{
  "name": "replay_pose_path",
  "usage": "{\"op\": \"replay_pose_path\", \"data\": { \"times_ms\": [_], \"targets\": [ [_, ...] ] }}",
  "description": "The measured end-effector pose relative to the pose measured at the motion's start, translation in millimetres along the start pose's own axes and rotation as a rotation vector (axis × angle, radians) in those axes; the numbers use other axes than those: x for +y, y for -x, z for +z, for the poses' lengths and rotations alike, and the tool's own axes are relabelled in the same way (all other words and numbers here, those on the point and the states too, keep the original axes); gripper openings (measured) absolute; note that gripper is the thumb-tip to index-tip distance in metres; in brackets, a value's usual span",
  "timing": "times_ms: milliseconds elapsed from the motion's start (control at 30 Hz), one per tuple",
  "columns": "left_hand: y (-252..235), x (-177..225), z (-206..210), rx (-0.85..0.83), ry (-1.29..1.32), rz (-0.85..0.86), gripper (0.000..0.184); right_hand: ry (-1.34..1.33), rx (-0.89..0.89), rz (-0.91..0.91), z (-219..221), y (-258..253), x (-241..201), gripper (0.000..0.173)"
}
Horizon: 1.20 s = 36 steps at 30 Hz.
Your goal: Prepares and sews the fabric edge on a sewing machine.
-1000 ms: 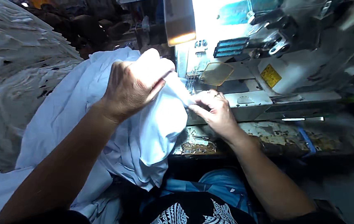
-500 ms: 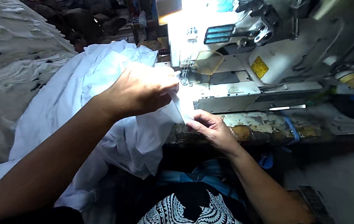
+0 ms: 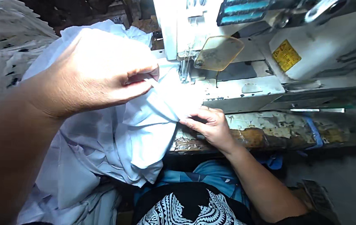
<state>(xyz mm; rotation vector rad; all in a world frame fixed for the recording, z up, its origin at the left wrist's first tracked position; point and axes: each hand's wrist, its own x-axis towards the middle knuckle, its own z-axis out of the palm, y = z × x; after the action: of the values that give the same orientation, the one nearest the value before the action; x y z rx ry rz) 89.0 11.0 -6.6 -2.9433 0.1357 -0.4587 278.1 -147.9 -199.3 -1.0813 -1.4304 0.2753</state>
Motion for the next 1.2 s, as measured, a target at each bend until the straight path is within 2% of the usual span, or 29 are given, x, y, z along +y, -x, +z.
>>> {"op": "replay_pose_path", "data": {
  "times_ms": [433,633,800,933,1000,1067,1200],
  "targets": [
    [2,-8,-5,-0.033,-0.014,0.018,0.025,0.004,-0.015,-0.025,-1,-3,2,0.012],
    [-1,-5,-4,-0.051,-0.115,0.033,0.028,0.017,-0.012,-0.034,-2,-2,2,0.014],
    [-6,-7,2,-0.074,-0.212,-0.032,0.030,0.040,-0.004,-0.030,-2,-3,2,0.013],
    [-9,-6,6,-0.079,0.052,-0.199,0.029,0.037,-0.014,-0.022,-2,-5,0,0.013],
    [-13,2,0,-0.100,0.095,-0.204,0.030,0.026,-0.016,-0.021,-2,-5,1,0.013],
    [-16,1,-2,-0.125,0.021,-0.187,0.037,0.025,-0.013,-0.023,-2,-4,1,0.013],
    [-16,-4,-2,-0.073,-0.044,-0.183,0.041,0.018,-0.006,-0.017,-2,-5,2,0.014]
  ]
}}
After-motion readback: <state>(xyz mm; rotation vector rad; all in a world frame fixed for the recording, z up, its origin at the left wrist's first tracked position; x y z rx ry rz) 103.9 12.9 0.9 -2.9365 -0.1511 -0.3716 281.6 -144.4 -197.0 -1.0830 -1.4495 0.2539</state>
